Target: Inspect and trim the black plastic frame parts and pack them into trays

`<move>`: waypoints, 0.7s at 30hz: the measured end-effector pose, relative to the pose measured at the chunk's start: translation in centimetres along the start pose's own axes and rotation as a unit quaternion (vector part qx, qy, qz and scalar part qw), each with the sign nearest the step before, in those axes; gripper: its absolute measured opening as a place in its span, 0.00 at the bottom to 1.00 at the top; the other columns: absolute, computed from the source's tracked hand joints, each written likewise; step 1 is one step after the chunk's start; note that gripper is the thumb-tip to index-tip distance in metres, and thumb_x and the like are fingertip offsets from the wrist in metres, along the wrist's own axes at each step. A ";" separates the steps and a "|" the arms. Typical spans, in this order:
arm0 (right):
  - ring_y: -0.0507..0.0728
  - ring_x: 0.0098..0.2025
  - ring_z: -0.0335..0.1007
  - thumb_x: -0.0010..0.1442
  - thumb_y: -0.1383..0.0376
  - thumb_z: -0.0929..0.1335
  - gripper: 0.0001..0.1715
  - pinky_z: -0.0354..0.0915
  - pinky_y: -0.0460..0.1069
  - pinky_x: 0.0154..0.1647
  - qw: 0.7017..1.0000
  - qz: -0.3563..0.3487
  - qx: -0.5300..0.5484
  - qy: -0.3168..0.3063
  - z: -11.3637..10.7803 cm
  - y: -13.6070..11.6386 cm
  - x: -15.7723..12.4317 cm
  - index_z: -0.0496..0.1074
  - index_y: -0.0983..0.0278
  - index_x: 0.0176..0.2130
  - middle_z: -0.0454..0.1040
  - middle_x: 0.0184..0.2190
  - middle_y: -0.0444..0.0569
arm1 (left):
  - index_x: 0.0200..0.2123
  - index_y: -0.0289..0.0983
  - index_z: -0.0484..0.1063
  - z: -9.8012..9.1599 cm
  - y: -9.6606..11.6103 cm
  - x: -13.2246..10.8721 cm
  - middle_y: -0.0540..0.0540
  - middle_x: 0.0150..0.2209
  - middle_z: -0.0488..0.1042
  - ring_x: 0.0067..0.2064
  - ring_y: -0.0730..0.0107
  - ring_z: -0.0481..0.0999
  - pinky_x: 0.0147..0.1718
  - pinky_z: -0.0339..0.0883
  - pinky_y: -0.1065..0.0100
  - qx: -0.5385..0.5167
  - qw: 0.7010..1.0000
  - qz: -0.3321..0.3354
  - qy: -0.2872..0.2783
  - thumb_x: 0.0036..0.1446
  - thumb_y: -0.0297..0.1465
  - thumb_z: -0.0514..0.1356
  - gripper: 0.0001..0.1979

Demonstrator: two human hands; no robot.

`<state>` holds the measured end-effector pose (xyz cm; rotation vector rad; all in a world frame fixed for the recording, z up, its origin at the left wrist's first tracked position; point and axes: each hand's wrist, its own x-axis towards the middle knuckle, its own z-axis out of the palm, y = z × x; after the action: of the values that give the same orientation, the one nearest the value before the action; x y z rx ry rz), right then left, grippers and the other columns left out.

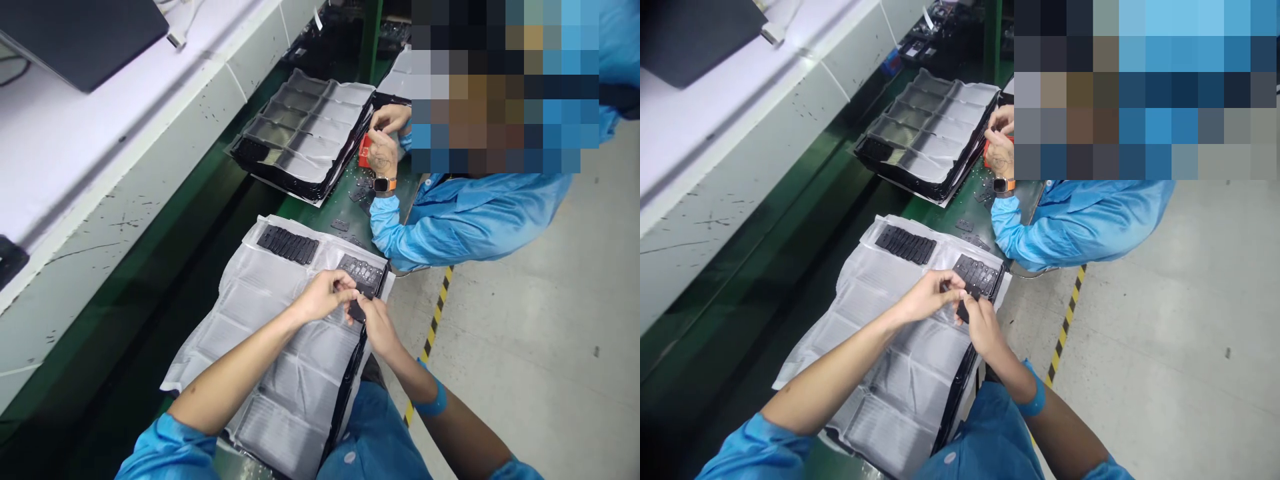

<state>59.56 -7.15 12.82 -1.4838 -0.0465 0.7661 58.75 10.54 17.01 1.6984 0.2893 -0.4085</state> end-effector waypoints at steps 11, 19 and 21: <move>0.55 0.24 0.70 0.68 0.51 0.67 0.25 0.66 0.50 0.30 0.991 -0.027 -0.129 0.011 0.3 -0.5 0.1 0.76 0.66 0.54 0.75 0.23 0.42 | 0.25 0.35 0.74 -5.2 -1.3 5.0 0.52 0.21 0.71 0.24 0.71 0.70 0.30 0.65 0.68 0.065 0.990 -0.039 0.117 0.55 0.37 0.70 0.13; 0.54 0.25 0.69 0.63 0.53 0.70 0.22 0.65 0.49 0.27 0.986 -0.033 -0.159 0.037 -0.5 0.4 -1.0 0.76 0.65 0.50 0.77 0.31 0.46 | 0.22 0.38 0.74 -4.6 -1.9 7.5 0.48 0.24 0.75 0.34 0.61 0.77 0.42 0.69 0.61 0.236 0.954 -0.079 0.170 0.54 0.26 0.71 0.12; 0.54 0.25 0.69 0.62 0.52 0.70 0.23 0.66 0.49 0.27 0.985 -0.034 -0.164 0.042 -0.6 0.4 -1.1 0.76 0.65 0.50 0.79 0.34 0.49 | 0.24 0.38 0.76 -4.4 -1.6 7.8 0.45 0.27 0.77 0.37 0.58 0.79 0.44 0.70 0.59 0.256 0.948 -0.079 0.173 0.55 0.26 0.71 0.10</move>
<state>58.88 -8.26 12.85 -1.8169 -0.1659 0.6610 65.58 14.89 12.85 2.2715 0.6205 -0.3146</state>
